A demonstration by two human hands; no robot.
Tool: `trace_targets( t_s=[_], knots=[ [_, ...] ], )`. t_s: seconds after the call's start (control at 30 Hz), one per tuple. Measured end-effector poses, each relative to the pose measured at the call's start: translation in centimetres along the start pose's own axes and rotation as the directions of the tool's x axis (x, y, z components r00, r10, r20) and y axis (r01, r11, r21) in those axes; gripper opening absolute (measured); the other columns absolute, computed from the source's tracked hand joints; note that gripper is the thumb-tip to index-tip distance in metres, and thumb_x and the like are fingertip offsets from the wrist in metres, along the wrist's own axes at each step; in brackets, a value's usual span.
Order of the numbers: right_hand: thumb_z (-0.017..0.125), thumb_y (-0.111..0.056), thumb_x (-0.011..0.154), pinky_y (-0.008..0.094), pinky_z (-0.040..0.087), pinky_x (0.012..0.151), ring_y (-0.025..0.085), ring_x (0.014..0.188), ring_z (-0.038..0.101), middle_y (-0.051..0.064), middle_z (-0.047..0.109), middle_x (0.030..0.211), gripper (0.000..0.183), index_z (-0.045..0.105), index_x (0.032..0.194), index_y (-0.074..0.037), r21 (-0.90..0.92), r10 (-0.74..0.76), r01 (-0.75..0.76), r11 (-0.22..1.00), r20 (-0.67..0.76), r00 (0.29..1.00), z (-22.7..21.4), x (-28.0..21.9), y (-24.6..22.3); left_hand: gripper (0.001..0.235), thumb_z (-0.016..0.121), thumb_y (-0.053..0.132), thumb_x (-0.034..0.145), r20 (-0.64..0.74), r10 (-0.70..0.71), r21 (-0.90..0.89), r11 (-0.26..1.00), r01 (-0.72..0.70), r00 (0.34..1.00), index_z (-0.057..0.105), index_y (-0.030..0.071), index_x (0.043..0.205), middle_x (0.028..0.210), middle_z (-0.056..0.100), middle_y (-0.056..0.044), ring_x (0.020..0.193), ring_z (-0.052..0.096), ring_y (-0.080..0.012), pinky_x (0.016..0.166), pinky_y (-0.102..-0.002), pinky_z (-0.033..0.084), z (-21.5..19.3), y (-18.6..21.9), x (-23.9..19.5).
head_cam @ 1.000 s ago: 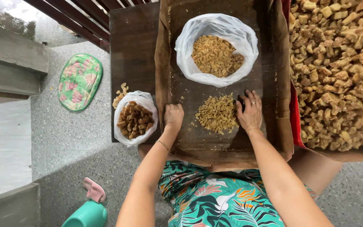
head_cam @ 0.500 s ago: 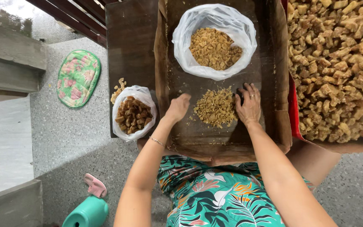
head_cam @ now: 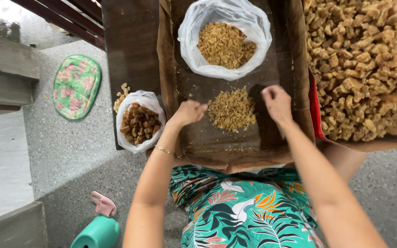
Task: The person sits on the floor and sorts small, brown, crumbly food pieces by hand. They pick up handfuls from a large cardboard box, separate the larger pieces from the smaller crumbs, and place the sorted pieces into a white plastic bag. The process is repeated continuously throughout the clip.
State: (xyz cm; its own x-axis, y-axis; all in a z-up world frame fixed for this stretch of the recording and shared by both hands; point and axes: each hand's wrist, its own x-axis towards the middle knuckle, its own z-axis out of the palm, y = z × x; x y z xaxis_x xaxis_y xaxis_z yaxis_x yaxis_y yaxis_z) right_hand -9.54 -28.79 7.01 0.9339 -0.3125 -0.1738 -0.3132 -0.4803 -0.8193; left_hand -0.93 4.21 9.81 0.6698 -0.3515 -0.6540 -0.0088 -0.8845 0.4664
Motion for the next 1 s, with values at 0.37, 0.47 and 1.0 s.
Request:
trace_targets(
  t_s=[0.37, 0.47, 1.0],
  knots=[
    [0.059, -0.028, 0.091, 0.045, 0.056, 0.091, 0.035, 0.103, 0.071, 0.019, 0.074, 0.113, 0.034, 0.074, 0.113, -0.006, -0.228, 0.024, 0.25, 0.941, 0.783, 0.622, 7.7, -8.2, 1.3, 0.018, 0.071, 0.018, 0.086, 0.254, 0.354, -0.023, 0.933, -0.36, 0.9, 0.078, 0.005, 0.097, 0.089, 0.077, -0.01, 0.076, 0.069, -0.0201, 0.069, -0.037, 0.055, 10.6, 2.0, 0.3],
    [0.058, -0.032, 0.095, 0.045, 0.057, 0.091, 0.034, 0.099, 0.074, 0.02, 0.077, 0.107, 0.034, 0.073, 0.109, -0.005, -0.241, 0.101, 0.123, 0.963, 0.743, 0.661, 4.4, -6.2, 1.6, 0.017, 0.069, 0.022, 0.091, 0.071, 0.22, -0.276, 0.942, -0.193, 0.973, 0.077, 0.007, 0.097, 0.087, 0.078, -0.01, 0.077, 0.073, -0.0183, 0.073, -0.035, 0.058, 7.7, -2.2, -0.3],
    [0.056, -0.034, 0.105, 0.054, 0.032, 0.116, 0.041, 0.139, 0.042, 0.023, 0.052, 0.146, 0.043, 0.059, 0.135, -0.003, -0.255, -0.207, 0.158, 0.954, -0.181, 0.961, 5.7, -4.4, 0.9, 0.034, 0.046, 0.023, 0.11, -0.786, -0.097, -0.331, 0.901, -0.282, 0.611, 0.061, 0.005, 0.135, 0.142, 0.058, -0.014, 0.132, 0.049, -0.0315, 0.112, -0.05, 0.034, 9.1, 1.1, 2.5]
  ],
)
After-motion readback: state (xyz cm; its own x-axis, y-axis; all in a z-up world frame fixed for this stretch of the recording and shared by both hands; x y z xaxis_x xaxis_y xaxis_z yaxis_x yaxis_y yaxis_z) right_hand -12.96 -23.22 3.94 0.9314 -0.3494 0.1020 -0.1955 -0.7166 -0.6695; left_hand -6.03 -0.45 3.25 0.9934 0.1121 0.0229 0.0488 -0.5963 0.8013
